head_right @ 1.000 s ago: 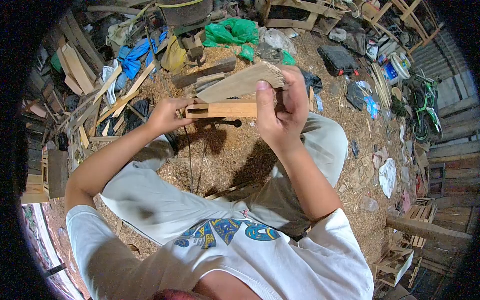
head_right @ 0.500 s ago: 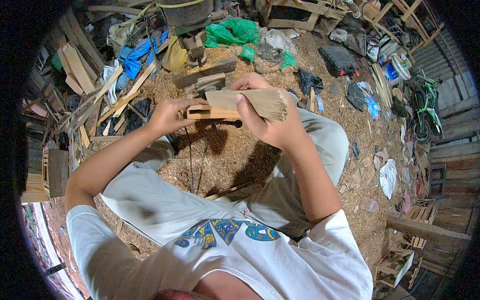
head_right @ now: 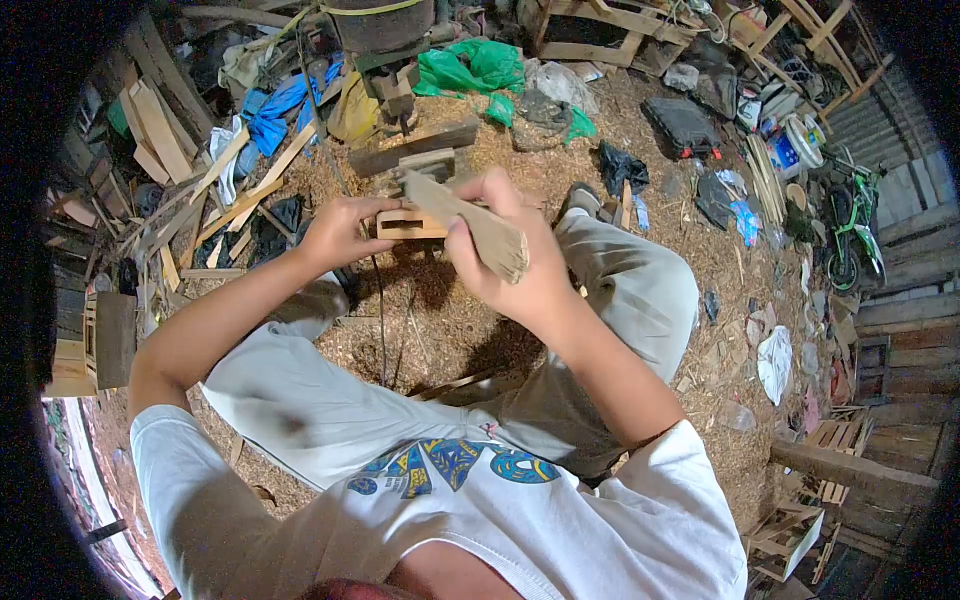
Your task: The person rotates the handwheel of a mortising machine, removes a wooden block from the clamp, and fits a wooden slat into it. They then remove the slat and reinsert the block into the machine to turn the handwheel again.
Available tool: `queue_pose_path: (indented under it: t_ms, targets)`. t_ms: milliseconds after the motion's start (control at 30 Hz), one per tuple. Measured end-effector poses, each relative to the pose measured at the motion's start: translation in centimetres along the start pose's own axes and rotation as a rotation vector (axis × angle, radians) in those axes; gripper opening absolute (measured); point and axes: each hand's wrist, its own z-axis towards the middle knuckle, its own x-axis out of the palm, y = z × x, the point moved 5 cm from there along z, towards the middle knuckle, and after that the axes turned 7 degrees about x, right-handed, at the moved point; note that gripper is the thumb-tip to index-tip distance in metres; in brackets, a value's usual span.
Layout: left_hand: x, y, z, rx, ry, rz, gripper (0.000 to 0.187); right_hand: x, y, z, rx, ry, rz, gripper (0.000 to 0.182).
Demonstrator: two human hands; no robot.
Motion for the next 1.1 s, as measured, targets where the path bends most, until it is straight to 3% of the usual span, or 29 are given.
queue_pose_path:
  t_ms: [67, 133, 167, 200, 267, 400, 533, 667, 733, 800, 833, 967, 1100]
  targets:
    - [-0.1, -0.1, 0.0, -0.013, 0.041, 0.031, 0.052, 0.8, -1.2, -0.3, -0.022, -0.067, 0.128, 0.023]
    - [-0.1, 0.2, 0.2, 0.006, 0.022, 0.003, 0.054, 0.0, -0.9, -0.7, -0.076, -0.321, 0.235, 0.023]
    - [0.0, 0.2, 0.2, 0.028, 0.003, -0.026, 0.056, -0.5, 0.3, -0.2, -0.185, -0.205, -0.072, 0.024]
    - [-0.1, -0.1, 0.2, 0.028, 0.001, -0.027, 0.056, -0.5, -0.1, -0.2, -0.185, -0.203, -0.074, 0.024]
    - [-0.3, -0.4, 0.4, -0.013, 0.075, -0.003, 0.054, 0.0, -2.4, 0.2, 0.047, -0.091, 0.216, 0.024]
    - [-0.6, -1.0, 1.1, 0.016, -0.007, -0.084, 0.053, -1.9, -1.1, 0.4, 0.099, -0.247, 0.358, 0.021]
    - [-1.0, -1.8, 1.7, 0.108, -0.013, -0.108, 0.051, -1.9, -2.3, 1.1, -0.057, -0.338, 0.223, 0.029]
    - [-2.1, -3.0, 2.1, 0.019, 0.018, -0.178, 0.050, -0.6, -3.6, 0.9, -0.161, -0.268, -0.013, 0.024]
    - [-3.2, -4.1, 2.5, 0.098, -0.063, -0.176, 0.052, -0.1, -4.2, 1.0, -0.164, -0.248, -0.015, 0.028]
    - [-4.2, -4.9, 3.0, 0.131, -0.074, -0.174, 0.054, 0.4, -3.6, 0.9, -0.262, -0.184, -0.251, 0.044]
    - [-4.8, -5.2, 3.1, 0.138, -0.094, -0.145, 0.053, 0.4, -3.2, 0.7, -0.368, -0.247, -0.403, 0.063]
    - [-6.6, -6.6, 3.4, 0.217, -0.161, -0.096, 0.053, 0.2, -1.6, 0.9, -0.461, -0.296, -0.430, 0.077]
    - [-7.7, -8.0, 3.4, 0.243, -0.180, -0.087, 0.054, 0.1, -1.4, 1.3, -0.535, -0.290, -0.397, 0.077]
